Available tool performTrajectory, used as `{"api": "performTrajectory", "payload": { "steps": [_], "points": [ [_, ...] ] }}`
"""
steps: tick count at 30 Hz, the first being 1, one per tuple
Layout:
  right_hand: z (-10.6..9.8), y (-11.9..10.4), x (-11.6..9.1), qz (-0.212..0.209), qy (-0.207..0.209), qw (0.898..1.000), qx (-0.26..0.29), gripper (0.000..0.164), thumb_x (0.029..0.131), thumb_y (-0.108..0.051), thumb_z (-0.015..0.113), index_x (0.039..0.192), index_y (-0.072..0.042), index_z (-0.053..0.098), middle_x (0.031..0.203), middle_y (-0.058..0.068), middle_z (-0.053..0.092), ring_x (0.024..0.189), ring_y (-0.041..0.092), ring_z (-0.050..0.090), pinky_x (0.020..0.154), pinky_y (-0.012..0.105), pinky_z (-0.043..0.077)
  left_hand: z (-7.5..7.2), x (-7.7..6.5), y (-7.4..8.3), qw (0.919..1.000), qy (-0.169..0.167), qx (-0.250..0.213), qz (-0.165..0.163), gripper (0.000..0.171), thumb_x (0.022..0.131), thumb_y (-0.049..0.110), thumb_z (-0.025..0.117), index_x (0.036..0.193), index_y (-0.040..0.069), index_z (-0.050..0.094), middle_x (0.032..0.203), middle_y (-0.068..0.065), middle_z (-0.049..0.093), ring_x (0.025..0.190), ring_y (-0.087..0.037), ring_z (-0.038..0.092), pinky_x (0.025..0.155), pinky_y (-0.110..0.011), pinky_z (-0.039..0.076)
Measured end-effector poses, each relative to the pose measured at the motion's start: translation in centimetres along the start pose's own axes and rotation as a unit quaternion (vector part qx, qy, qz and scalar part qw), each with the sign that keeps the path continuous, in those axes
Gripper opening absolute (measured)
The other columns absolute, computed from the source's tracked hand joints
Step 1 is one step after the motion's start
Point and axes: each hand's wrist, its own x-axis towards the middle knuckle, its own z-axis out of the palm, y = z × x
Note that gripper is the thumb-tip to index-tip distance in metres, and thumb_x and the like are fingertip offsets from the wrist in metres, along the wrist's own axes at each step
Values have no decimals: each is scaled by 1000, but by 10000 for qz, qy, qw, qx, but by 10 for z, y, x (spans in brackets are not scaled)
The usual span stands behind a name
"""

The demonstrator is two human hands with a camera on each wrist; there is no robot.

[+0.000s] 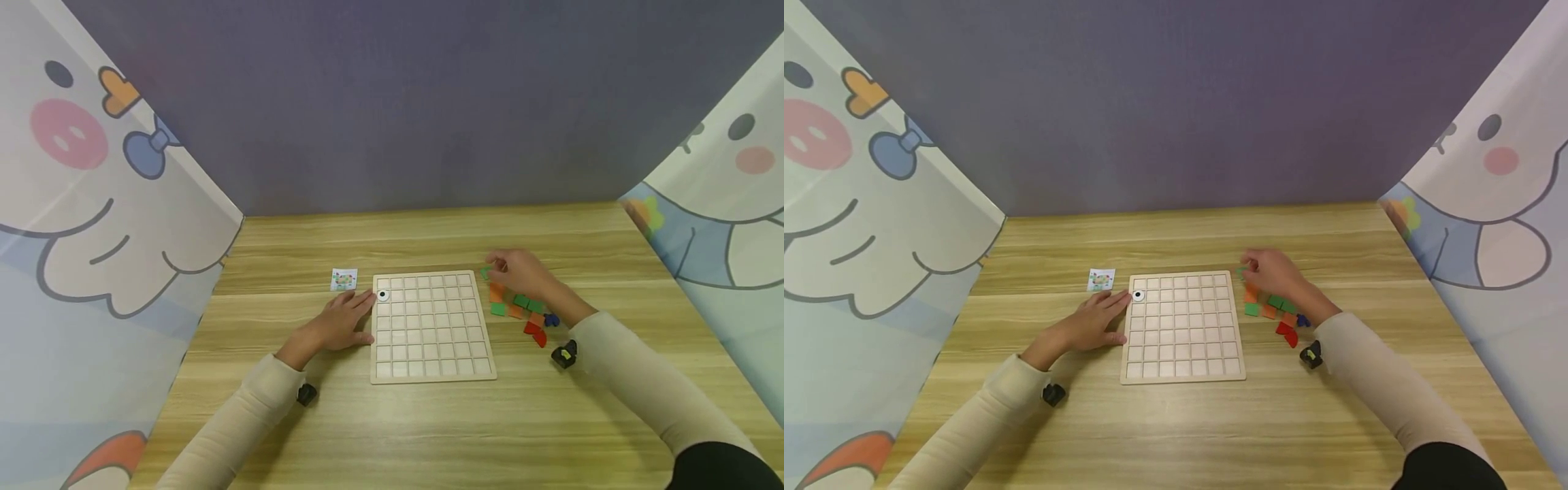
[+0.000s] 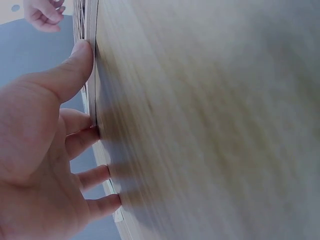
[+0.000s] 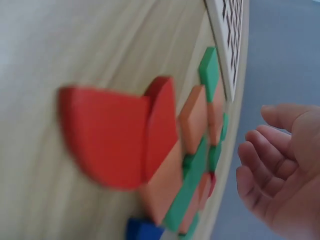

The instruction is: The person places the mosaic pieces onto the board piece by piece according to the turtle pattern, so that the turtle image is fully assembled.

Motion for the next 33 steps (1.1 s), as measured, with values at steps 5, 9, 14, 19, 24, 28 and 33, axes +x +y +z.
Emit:
{"api": "performTrajectory", "payload": {
  "steps": [5, 9, 14, 19, 24, 28, 33],
  "points": [
    [0, 10, -6, 192, -61, 9998, 25, 29, 100, -16, 63, 123, -1, 68, 92, 7, 72, 68, 14, 56, 68, 31, 48, 2, 1, -2, 9999, -73, -5, -75, 90, 96, 48, 66, 164, 9, 20, 171, -11, 18, 153, -51, 18, 119, -71, 20],
    [0, 18, -9, 336, -184, 9993, 46, 28, 99, -13, 63, 123, -1, 68, 90, 7, 71, 65, 14, 52, 67, 32, 46, 3, 2, -3, 9999, -78, 4, -88, 91, 96, 49, 66, 164, 9, 19, 172, -10, 17, 154, -50, 18, 119, -71, 20],
    [4, 26, -11, 645, -276, 9975, 108, 33, 101, -17, 60, 127, 2, 67, 98, 11, 74, 74, 15, 59, 72, 33, 49, 2, 1, -2, 10000, -60, 38, -24, 91, 96, 48, 66, 163, 7, 21, 171, -12, 19, 152, -52, 20, 118, -71, 21],
    [8, 30, -9, 768, -113, 9970, 41, 31, 100, -19, 62, 122, 2, 68, 100, 14, 73, 84, 20, 65, 75, 38, 54, -1, -1, 0, 10000, 13, 46, 1, 89, 96, 46, 67, 162, 5, 24, 170, -15, 23, 151, -52, 23, 118, -71, 22],
    [8, 28, -8, 829, -62, 9965, 20, 25, 99, -17, 62, 117, 0, 69, 92, 10, 71, 78, 19, 62, 71, 35, 51, -2, -3, 1, 10000, 28, 90, -18, 89, 96, 46, 67, 162, 5, 25, 169, -14, 24, 151, -51, 23, 118, -71, 23],
    [7, 27, -9, 867, -61, 9962, 102, 20, 99, -16, 63, 113, -2, 67, 86, 7, 65, 71, 18, 54, 67, 32, 45, -2, -2, 1, 10000, 2, 38, -19, 89, 96, 46, 67, 162, 5, 24, 170, -15, 23, 152, -52, 22, 118, -71, 22],
    [7, 26, -10, 896, -17, 9958, 192, 17, 98, -16, 65, 111, -5, 64, 93, 9, 64, 75, 20, 54, 69, 32, 45, -1, -2, 1, 10000, -1, -9, 1, 89, 96, 46, 67, 162, 5, 24, 170, -15, 23, 152, -52, 22, 117, -72, 22]
  ]
}}
